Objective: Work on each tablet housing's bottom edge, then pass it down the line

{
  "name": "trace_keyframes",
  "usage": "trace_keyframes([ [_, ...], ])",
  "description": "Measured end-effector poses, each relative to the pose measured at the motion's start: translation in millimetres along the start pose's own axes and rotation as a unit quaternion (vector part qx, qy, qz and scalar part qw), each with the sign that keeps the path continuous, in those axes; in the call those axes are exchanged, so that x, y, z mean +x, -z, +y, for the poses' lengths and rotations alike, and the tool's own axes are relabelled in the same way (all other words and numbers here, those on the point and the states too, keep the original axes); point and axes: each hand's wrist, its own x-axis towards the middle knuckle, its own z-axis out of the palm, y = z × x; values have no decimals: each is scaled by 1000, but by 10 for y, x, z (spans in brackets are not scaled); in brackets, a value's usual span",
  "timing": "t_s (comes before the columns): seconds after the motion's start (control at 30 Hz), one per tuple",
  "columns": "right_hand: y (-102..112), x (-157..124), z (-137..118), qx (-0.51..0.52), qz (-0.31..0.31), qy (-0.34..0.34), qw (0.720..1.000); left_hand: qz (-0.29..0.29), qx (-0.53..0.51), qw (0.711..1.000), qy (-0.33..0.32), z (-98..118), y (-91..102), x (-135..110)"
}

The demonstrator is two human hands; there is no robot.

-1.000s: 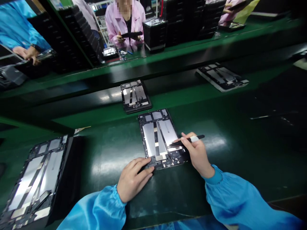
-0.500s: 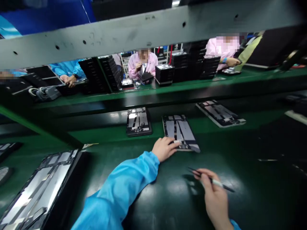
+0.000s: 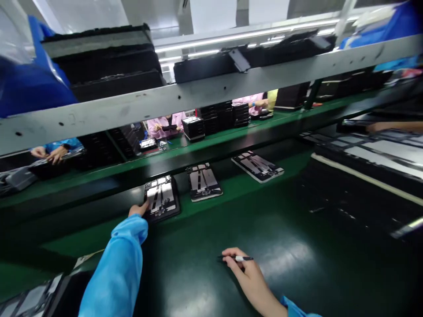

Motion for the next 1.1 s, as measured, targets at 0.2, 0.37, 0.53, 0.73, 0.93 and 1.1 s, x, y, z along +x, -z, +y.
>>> trace_keyframes([
  [0.2, -8, 65, 7, 60, 30, -1, 998, -22, -101, 994, 28, -98, -173, -143],
  [0.37, 24, 41, 29, 136, 36, -55, 989, -47, -183, 981, 40, -291, -81, -581],
  [0.53, 48, -62, -14, 156, 30, -82, 984, -122, -245, 961, 42, -744, 17, -1592],
  [0.73, 122, -62, -29, 43, -2, -23, 999, -236, -241, 935, -113, -764, -152, -2453],
  [0.93, 377, -200, -98, -25, -74, -32, 996, -258, -62, 935, -236, -785, 180, -2576],
  [1.1, 607, -502, -99, -103, -208, -23, 972, -301, -43, 900, -312, -970, 317, -3004],
])
